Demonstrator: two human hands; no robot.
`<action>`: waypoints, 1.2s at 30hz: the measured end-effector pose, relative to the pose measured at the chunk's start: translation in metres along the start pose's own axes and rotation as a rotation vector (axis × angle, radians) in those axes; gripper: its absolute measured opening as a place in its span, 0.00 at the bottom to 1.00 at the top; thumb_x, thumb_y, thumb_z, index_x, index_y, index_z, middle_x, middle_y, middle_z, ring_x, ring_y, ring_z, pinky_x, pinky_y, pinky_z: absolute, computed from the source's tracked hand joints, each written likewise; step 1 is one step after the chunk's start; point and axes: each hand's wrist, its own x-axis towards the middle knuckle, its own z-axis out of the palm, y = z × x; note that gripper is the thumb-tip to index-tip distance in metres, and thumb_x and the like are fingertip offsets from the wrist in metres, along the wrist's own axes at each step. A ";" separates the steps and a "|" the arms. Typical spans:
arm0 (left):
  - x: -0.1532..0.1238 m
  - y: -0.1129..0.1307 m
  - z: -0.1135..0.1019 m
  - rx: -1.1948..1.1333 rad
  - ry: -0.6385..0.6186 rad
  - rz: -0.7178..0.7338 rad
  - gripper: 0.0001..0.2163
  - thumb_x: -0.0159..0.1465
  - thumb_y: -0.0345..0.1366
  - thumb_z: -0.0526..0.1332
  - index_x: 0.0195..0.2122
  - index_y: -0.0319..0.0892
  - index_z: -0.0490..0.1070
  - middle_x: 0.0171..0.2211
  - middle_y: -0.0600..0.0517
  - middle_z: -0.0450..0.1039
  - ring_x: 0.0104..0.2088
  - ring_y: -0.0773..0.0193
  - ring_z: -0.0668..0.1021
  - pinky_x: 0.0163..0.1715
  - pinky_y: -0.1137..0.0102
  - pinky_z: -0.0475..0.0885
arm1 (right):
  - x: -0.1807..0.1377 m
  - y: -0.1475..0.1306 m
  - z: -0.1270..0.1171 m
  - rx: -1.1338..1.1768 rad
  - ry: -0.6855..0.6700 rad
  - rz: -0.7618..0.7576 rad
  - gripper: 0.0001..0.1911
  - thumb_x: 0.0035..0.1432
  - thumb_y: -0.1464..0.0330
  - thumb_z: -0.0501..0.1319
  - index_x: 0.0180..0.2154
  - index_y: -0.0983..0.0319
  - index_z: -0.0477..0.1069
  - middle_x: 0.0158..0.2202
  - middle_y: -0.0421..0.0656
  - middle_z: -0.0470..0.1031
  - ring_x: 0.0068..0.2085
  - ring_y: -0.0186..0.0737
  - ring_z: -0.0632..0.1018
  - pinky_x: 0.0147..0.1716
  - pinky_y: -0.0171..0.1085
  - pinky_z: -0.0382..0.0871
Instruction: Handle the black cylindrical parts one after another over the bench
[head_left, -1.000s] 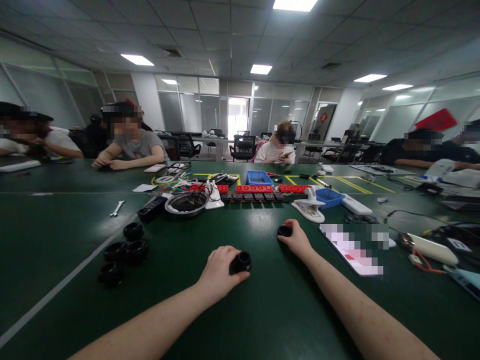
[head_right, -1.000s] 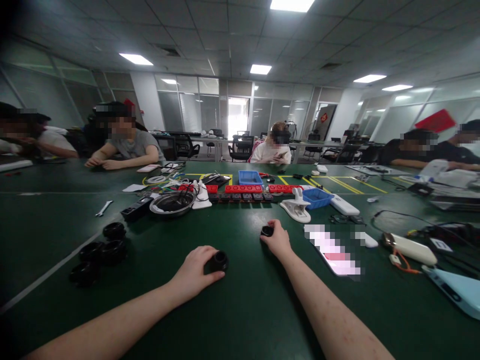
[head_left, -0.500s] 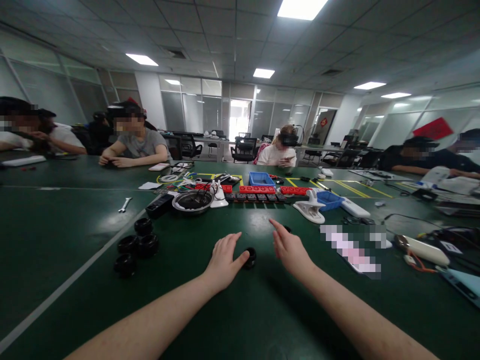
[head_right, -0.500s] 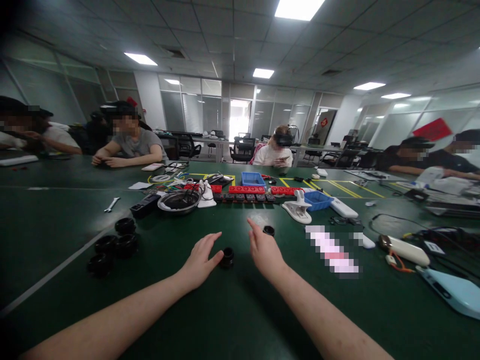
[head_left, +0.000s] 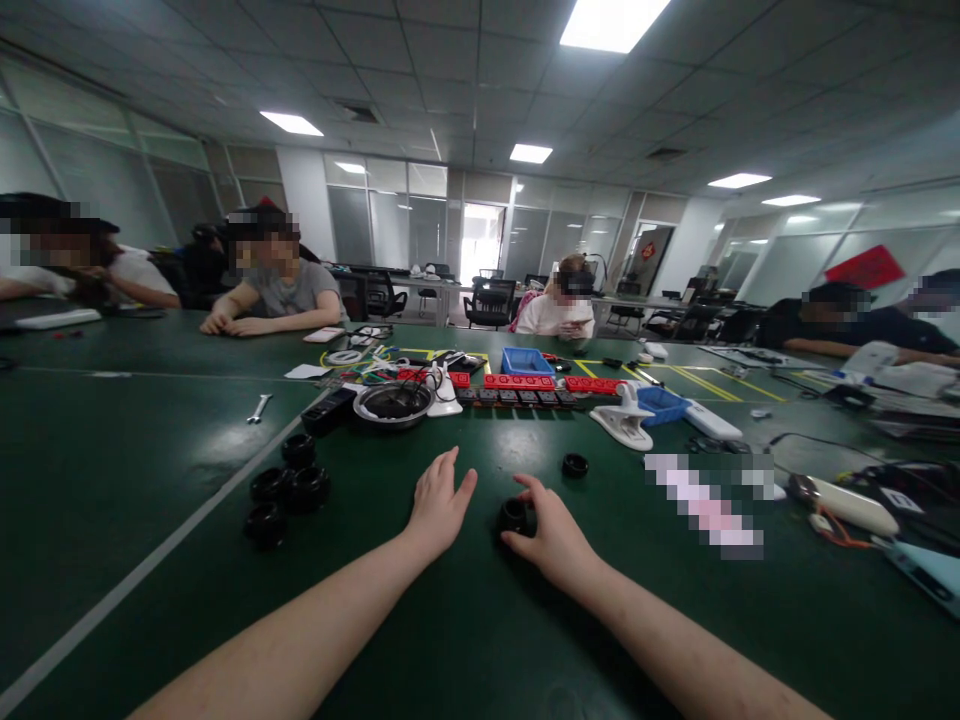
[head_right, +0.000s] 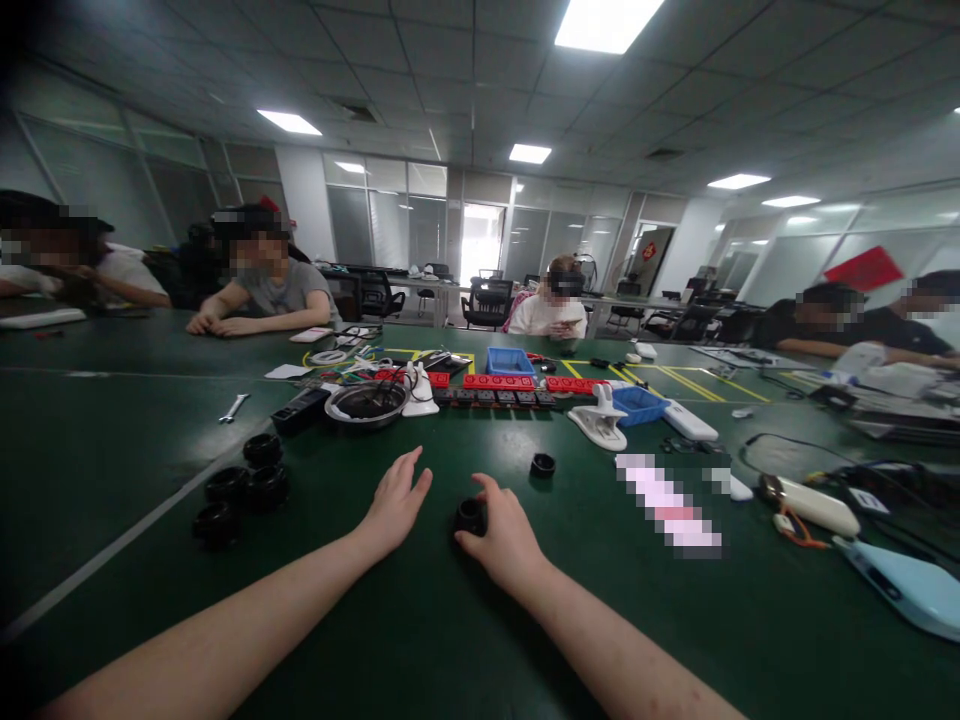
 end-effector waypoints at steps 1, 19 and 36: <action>-0.001 0.000 0.000 0.004 -0.017 0.003 0.25 0.66 0.47 0.42 0.58 0.34 0.51 0.57 0.40 0.55 0.58 0.54 0.58 0.55 0.60 0.53 | -0.007 0.005 -0.004 0.001 0.005 0.002 0.35 0.41 0.72 0.65 0.53 0.61 0.57 0.41 0.44 0.69 0.45 0.43 0.71 0.46 0.41 0.62; -0.004 0.002 -0.003 0.040 -0.175 0.030 0.29 0.65 0.53 0.42 0.60 0.38 0.49 0.59 0.41 0.52 0.59 0.52 0.56 0.54 0.56 0.55 | 0.051 0.143 -0.103 -0.441 0.338 0.504 0.31 0.48 0.68 0.60 0.54 0.66 0.56 0.39 0.54 0.74 0.40 0.54 0.76 0.34 0.44 0.68; -0.001 0.006 -0.003 0.098 -0.213 0.024 0.27 0.64 0.50 0.44 0.59 0.38 0.50 0.59 0.41 0.53 0.58 0.51 0.57 0.53 0.55 0.55 | 0.066 0.052 -0.052 -0.630 0.214 0.264 0.23 0.53 0.55 0.59 0.44 0.64 0.68 0.34 0.55 0.74 0.37 0.54 0.75 0.34 0.46 0.64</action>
